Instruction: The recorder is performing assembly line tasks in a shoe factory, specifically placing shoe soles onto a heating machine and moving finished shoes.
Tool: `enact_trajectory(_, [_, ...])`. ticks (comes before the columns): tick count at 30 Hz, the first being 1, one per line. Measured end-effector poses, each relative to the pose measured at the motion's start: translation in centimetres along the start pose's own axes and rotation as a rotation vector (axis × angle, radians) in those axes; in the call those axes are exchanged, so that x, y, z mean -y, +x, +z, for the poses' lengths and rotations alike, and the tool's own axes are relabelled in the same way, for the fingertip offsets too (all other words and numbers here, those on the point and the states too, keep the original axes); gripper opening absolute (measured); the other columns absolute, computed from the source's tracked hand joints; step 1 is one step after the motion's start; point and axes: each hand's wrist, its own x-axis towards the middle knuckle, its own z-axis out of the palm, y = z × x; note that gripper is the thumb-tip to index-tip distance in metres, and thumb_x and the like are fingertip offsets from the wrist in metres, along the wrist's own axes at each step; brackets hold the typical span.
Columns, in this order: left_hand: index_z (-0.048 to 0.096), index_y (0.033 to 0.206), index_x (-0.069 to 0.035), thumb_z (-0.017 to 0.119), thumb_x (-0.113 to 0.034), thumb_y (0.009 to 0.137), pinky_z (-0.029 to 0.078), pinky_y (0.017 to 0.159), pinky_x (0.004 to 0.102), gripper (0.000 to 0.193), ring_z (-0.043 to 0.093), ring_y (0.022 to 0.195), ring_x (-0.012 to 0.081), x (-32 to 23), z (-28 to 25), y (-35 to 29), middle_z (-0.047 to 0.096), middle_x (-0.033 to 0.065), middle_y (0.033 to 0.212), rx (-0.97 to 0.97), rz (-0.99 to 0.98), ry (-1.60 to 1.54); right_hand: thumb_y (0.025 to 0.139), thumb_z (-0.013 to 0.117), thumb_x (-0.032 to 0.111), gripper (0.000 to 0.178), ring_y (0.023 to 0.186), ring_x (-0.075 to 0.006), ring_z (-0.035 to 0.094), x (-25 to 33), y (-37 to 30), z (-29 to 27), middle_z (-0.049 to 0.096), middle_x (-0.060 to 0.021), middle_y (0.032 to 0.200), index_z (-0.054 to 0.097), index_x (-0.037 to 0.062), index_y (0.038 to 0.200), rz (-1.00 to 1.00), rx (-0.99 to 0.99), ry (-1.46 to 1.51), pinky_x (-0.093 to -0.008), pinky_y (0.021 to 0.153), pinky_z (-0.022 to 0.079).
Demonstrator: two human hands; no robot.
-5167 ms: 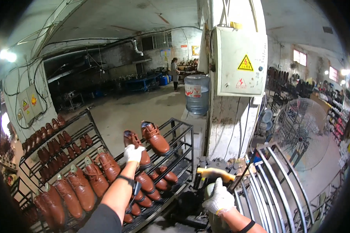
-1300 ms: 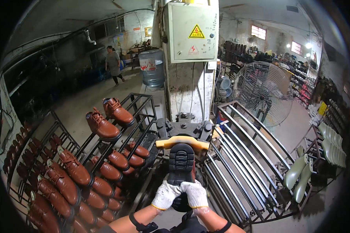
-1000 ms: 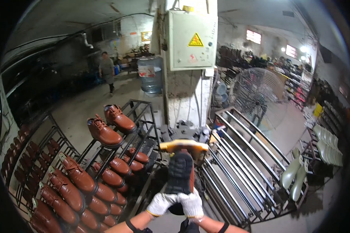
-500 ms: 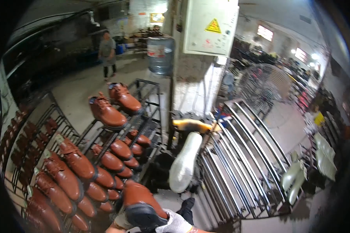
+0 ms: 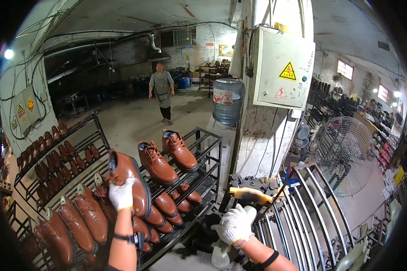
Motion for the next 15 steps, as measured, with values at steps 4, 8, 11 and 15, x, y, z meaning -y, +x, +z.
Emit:
enact_trajectory(4, [0.063, 0.116, 0.005, 0.082, -0.035, 0.081, 0.047, 0.104, 0.0444, 0.056, 0.063, 0.120, 0.0390, 0.6, 1.0, -1.4, 0.065, 0.0274, 0.129, -0.073, -0.052, 0.591, 0.063, 0.091, 0.027, 0.078, 0.108, -0.0424, 0.057, 0.7, -1.2, -6.3, 0.058, -0.0235, 0.114, 0.052, -0.0009, 0.124, 0.330, -0.053, 0.148, -0.0513, 0.088, 0.048])
enact_trajectory(8, [0.059, 0.092, -0.002, 0.077, -0.010, 0.081, 0.046, 0.079, 0.0465, 0.022, 0.055, 0.079, 0.0308, -7.4, 6.8, -15.2, 0.055, 0.0110, 0.083, 0.245, 0.100, 0.410, 0.077, 0.083, 0.031, 0.087, 0.105, -0.0460, 0.068, -3.5, -1.6, -6.3, 0.066, -0.0288, 0.116, 0.039, -0.0030, 0.143, 0.762, 0.376, 0.236, -0.0497, 0.090, 0.056])
enact_trajectory(11, [0.067, 0.089, -0.002, 0.085, -0.018, 0.078, 0.050, 0.074, 0.0424, 0.026, 0.060, 0.080, 0.0214, -4.5, 12.4, -25.8, 0.066, 0.0080, 0.084, 1.175, 0.195, 0.540, 0.076, 0.086, 0.031, 0.077, 0.098, -0.0421, 0.070, -6.1, -2.2, -6.2, 0.069, -0.0241, 0.107, 0.049, -0.0008, 0.136, 0.631, 0.289, 0.276, -0.0441, 0.087, 0.057])
enact_trajectory(15, [0.064, 0.137, -0.007, 0.069, -0.018, 0.098, 0.052, 0.104, 0.0354, 0.040, 0.069, 0.115, 0.0254, 1.8, 12.7, -37.9, 0.072, 0.0119, 0.124, 1.677, -0.066, -0.196, 0.071, 0.082, 0.011, 0.061, 0.103, -0.0221, 0.069, -9.2, -8.6, -9.6, 0.071, -0.0081, 0.113, 0.061, 0.0025, 0.128, 0.708, -0.255, 1.335, -0.0379, 0.094, 0.056])
